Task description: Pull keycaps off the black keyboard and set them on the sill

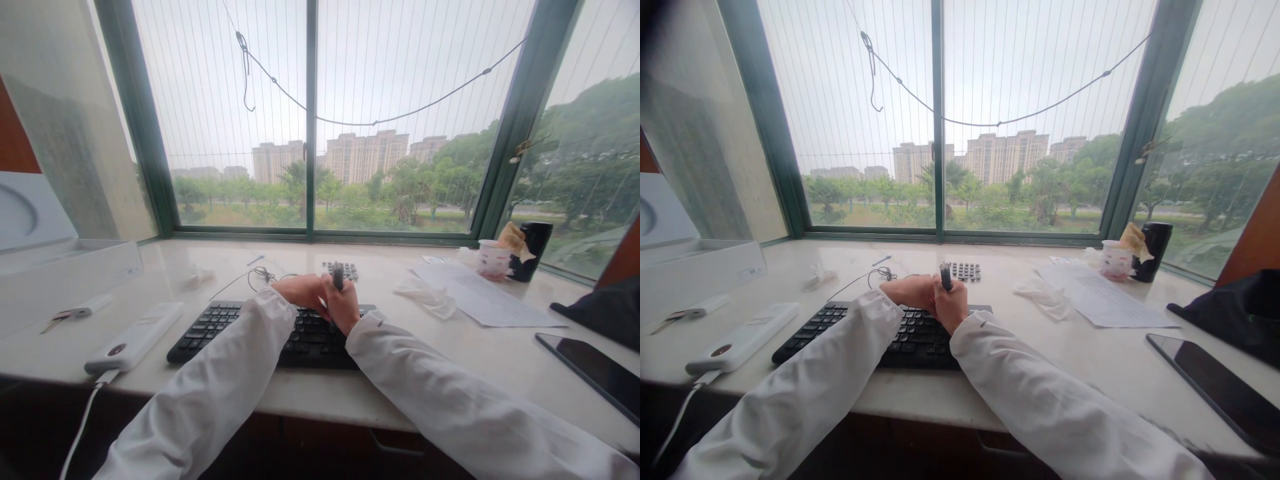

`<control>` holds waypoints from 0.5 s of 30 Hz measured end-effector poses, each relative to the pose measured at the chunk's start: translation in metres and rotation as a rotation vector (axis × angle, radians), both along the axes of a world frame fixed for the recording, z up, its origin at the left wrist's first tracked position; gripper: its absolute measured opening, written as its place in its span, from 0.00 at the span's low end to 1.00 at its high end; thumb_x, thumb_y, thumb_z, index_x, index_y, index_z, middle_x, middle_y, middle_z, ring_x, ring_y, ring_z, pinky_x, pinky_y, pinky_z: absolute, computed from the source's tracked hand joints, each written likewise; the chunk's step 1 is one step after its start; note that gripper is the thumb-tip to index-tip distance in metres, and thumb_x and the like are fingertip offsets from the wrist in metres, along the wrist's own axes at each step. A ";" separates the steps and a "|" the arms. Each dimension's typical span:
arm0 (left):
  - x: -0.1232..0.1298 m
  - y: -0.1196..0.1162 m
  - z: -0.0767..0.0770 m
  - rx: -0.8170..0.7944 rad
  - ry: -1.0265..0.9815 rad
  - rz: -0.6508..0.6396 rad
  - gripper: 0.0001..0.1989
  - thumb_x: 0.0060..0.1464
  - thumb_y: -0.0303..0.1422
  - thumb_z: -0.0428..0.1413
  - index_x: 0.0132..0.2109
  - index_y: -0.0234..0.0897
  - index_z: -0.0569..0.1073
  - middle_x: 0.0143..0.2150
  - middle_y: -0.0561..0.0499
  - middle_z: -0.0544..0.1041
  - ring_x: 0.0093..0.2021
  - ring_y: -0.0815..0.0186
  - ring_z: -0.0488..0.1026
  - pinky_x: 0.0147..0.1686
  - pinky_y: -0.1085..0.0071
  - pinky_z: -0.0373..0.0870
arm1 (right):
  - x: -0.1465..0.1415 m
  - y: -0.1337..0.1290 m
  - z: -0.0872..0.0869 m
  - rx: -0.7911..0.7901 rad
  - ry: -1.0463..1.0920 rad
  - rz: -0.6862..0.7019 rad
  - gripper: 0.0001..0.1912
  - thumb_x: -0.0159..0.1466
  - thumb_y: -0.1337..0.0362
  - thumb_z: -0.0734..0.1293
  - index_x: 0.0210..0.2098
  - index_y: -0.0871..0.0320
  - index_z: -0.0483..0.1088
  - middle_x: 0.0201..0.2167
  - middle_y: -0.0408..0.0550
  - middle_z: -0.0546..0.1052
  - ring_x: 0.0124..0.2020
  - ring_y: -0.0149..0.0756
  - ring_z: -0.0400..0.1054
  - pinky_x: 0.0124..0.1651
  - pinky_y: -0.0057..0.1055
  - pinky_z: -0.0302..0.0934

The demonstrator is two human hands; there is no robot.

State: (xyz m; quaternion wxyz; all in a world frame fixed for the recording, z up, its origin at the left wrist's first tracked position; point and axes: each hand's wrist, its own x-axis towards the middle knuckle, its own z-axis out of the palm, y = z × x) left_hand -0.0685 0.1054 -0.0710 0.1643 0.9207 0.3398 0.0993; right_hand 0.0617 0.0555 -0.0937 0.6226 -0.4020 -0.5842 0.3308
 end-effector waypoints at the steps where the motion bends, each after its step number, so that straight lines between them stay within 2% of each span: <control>1: 0.000 0.000 0.000 0.005 0.004 0.006 0.16 0.43 0.35 0.66 0.42 0.37 0.81 0.38 0.52 0.81 0.40 0.60 0.75 0.40 0.74 0.68 | 0.000 0.000 0.000 0.000 0.000 0.001 0.22 0.59 0.53 0.64 0.13 0.55 0.58 0.10 0.40 0.61 0.15 0.30 0.55 0.21 0.30 0.49; 6: 0.000 0.003 0.000 0.017 0.024 -0.034 0.15 0.44 0.32 0.64 0.43 0.39 0.80 0.41 0.51 0.81 0.44 0.60 0.75 0.46 0.72 0.68 | 0.001 0.001 -0.004 0.016 -0.033 -0.002 0.22 0.59 0.53 0.63 0.13 0.55 0.59 0.11 0.41 0.61 0.16 0.30 0.55 0.22 0.30 0.48; 11: 0.000 0.000 0.002 0.036 0.044 0.001 0.15 0.44 0.34 0.65 0.42 0.38 0.80 0.40 0.50 0.81 0.42 0.60 0.75 0.44 0.72 0.69 | 0.002 0.003 -0.008 0.037 -0.054 -0.026 0.22 0.59 0.53 0.63 0.13 0.56 0.59 0.12 0.40 0.60 0.17 0.30 0.54 0.22 0.30 0.47; 15: 0.000 -0.002 0.003 0.036 0.013 -0.065 0.13 0.45 0.30 0.64 0.42 0.34 0.81 0.38 0.48 0.81 0.40 0.62 0.76 0.44 0.74 0.69 | 0.002 0.006 -0.008 0.014 -0.020 -0.039 0.22 0.58 0.52 0.64 0.15 0.56 0.57 0.12 0.39 0.57 0.18 0.29 0.51 0.22 0.29 0.47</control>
